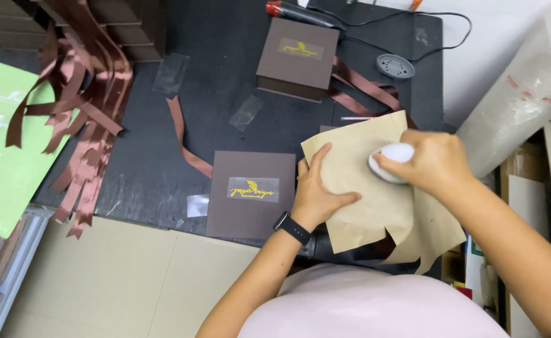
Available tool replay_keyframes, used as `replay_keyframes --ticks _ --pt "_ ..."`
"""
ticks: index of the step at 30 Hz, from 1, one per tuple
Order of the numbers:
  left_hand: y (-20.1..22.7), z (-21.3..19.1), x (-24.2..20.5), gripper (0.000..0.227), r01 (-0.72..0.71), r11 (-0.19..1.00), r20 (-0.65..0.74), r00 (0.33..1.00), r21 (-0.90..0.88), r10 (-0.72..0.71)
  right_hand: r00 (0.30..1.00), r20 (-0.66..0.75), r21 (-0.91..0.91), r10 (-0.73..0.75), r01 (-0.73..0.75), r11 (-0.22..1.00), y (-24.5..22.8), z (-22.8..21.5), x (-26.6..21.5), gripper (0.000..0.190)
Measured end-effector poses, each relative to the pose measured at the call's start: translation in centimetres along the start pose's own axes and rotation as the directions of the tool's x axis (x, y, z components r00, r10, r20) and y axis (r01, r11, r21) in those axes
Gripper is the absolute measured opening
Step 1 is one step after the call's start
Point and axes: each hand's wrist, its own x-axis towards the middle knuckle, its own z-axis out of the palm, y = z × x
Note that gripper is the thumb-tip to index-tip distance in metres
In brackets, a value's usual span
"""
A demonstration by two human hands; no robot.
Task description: The person places a gold logo sticker on a brown box, smooths it with a pen, and then uses a handheld heat tool to press the sticker onto the box. The person repeats this process on multiple boxes, handling each one individually.
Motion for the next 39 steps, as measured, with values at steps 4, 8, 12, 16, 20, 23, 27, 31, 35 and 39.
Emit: replay_keyframes --ticks 4,8,12,16,20,23,27,31,35,39 --pt "-0.6 0.4 0.0 0.117 -0.002 1.0 0.016 1.0 0.007 0.002 0.999 -0.046 0.007 -0.014 0.014 1.0 -2.7 0.8 1.7 0.056" --pt "0.0 0.2 -0.4 0.117 0.018 1.0 0.03 0.999 0.016 -0.019 1.0 0.003 0.087 -0.028 0.028 0.996 -3.5 0.1 -0.6 0.052" --pt "0.2 0.3 -0.1 0.117 0.012 1.0 0.015 1.0 0.017 -0.013 1.0 0.011 0.046 -0.028 0.027 0.999 -0.2 -0.4 -0.4 0.053" --pt "0.1 0.2 -0.1 0.12 0.002 0.999 0.009 1.0 0.033 -0.002 0.989 -0.078 0.116 -0.125 0.134 0.984 -1.9 1.3 2.7 0.055" --pt "1.1 -0.2 -0.5 0.123 0.004 1.0 0.043 0.999 0.03 -0.005 0.967 -0.104 0.143 -0.231 0.245 0.959 -4.5 0.9 2.5 0.051" --pt "1.5 -0.3 -0.4 0.126 0.032 0.998 0.033 0.999 0.055 -0.034 0.957 -0.019 0.167 -0.29 0.289 0.943 -3.4 1.0 3.1 0.049" --pt "1.3 -0.2 -0.6 0.128 0.0 0.999 0.019 1.0 0.043 -0.001 0.943 -0.066 0.157 -0.327 0.333 0.93 -3.9 2.0 4.3 0.049" --pt "1.6 -0.4 -0.7 0.131 0.007 0.999 0.021 1.0 0.046 -0.008 0.914 0.014 0.236 -0.404 0.39 0.89 -4.0 1.3 2.8 0.042" --pt "1.4 -0.8 -0.6 0.133 0.004 0.999 0.035 0.999 0.046 -0.006 0.916 0.022 0.234 -0.401 0.385 0.893 -1.6 0.2 3.4 0.046" --pt "1.1 -0.7 -0.6 0.135 -0.002 0.999 0.045 0.999 0.053 0.0 0.938 -0.006 0.209 -0.347 0.34 0.917 -2.9 0.5 2.4 0.049"
